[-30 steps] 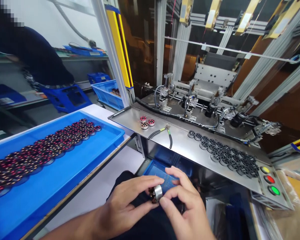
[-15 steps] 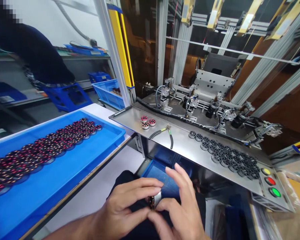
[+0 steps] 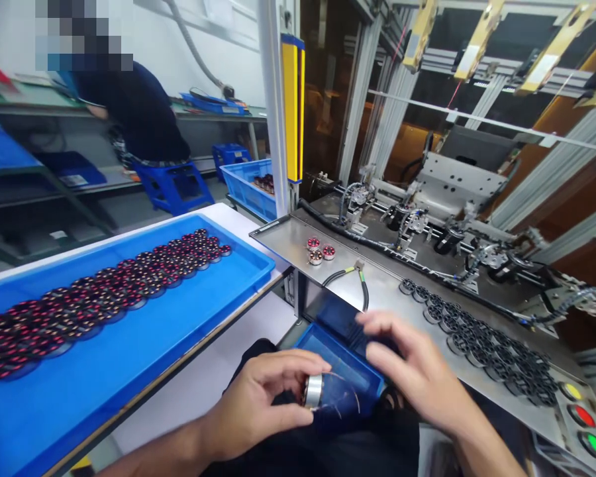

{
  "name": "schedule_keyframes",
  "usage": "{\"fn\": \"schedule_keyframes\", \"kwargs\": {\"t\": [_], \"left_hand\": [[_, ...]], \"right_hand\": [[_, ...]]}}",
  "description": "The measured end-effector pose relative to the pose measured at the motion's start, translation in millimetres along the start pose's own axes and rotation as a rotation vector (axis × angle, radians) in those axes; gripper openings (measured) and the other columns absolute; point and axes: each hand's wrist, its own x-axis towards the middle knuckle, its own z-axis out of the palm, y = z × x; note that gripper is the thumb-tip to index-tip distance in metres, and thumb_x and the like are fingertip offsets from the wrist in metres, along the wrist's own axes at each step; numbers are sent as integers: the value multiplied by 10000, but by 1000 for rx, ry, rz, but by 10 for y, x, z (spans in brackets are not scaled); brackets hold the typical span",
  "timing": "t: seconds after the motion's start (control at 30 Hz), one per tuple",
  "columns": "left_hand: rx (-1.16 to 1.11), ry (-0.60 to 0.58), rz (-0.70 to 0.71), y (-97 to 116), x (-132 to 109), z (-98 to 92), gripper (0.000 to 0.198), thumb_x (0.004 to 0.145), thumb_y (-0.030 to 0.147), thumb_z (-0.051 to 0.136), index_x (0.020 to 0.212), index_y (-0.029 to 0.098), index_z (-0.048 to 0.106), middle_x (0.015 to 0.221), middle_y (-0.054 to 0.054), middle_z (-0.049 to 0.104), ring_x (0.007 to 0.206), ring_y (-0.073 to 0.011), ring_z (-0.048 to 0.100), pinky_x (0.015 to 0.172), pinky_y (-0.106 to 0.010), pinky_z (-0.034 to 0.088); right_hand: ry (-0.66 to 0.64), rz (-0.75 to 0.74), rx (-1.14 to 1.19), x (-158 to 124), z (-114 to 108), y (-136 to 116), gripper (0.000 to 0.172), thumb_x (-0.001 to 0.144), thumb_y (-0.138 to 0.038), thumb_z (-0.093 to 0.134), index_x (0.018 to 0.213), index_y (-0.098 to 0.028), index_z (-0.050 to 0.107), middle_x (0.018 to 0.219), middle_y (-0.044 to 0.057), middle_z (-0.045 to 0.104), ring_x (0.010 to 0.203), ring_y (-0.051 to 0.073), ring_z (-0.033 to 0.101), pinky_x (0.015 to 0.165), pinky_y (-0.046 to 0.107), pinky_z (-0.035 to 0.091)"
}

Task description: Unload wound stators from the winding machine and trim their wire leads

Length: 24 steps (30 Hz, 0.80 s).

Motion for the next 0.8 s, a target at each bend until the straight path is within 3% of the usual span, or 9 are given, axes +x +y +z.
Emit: {"fn": "schedule_keyframes", "kwargs": {"t": [0.07,0.13,0.2,0.33,0.47,0.57,0.63,0.7,0.8], "left_hand": [[-28,76,-56,-45,9,-29,416,661,100,833,1061,185,755,1113,-102,722,913,-188,708,782,-237,567],[-38,106,-78,-67,15,-63,440,674,134,836,1099,179,734,1120,-104,713,908,-185,695,793,-249,555],[-42,109,-65,-67,11,-106,432,698,163,827,1117,178,722,1124,-105,706,898,-179,682,793,-255,544],[-52,142,-17,-47,-24,-203,378,744,174,794,1115,177,718,1091,-96,704,879,-161,662,811,-259,524],[-54,168,3,-71,-48,-257,373,768,163,768,1135,183,703,1016,-82,717,860,-150,647,817,-261,513],[-31,178,7,-90,-41,-280,366,767,155,765,1127,177,705,995,-78,716,831,-138,640,787,-247,510],[-33,183,14,-82,-32,-303,368,754,153,774,1116,170,710,978,-75,713,808,-130,631,761,-235,507],[-47,194,29,-59,-23,-333,376,742,151,783,1111,166,714,943,-67,709,777,-116,617,733,-221,500],[-74,219,46,-27,-5,-365,371,739,154,788,1103,162,720,908,-62,705,760,-108,610,721,-213,494]], "right_hand": [[211,132,-161,421,151,293,312,961,-428,537,1139,-179,598,1176,135,660,1073,262,642,919,404,553],[324,188,-266,821,342,553,351,930,-394,608,1135,-110,592,1165,196,633,1091,303,608,960,484,501],[394,214,-347,1117,518,735,298,928,-365,640,1088,-116,605,1109,144,636,1039,274,615,935,488,502],[422,195,-436,1355,711,898,206,968,-344,615,950,-140,629,930,34,642,805,165,634,741,340,556],[434,137,-501,1395,653,904,223,985,-344,591,910,-137,627,842,8,635,696,131,619,662,291,549],[492,46,-547,1266,413,781,313,1041,-346,429,999,-113,635,922,79,654,803,186,656,734,338,547],[560,-32,-569,980,213,654,428,1045,-384,332,1075,-80,632,1016,165,658,930,259,662,817,386,534],[601,-125,-569,517,70,547,421,1011,-437,403,1099,-102,642,1062,172,676,977,282,667,874,381,525],[557,-259,-472,-301,139,494,248,936,-403,595,1069,-222,699,968,66,741,817,228,721,745,265,564]]}}
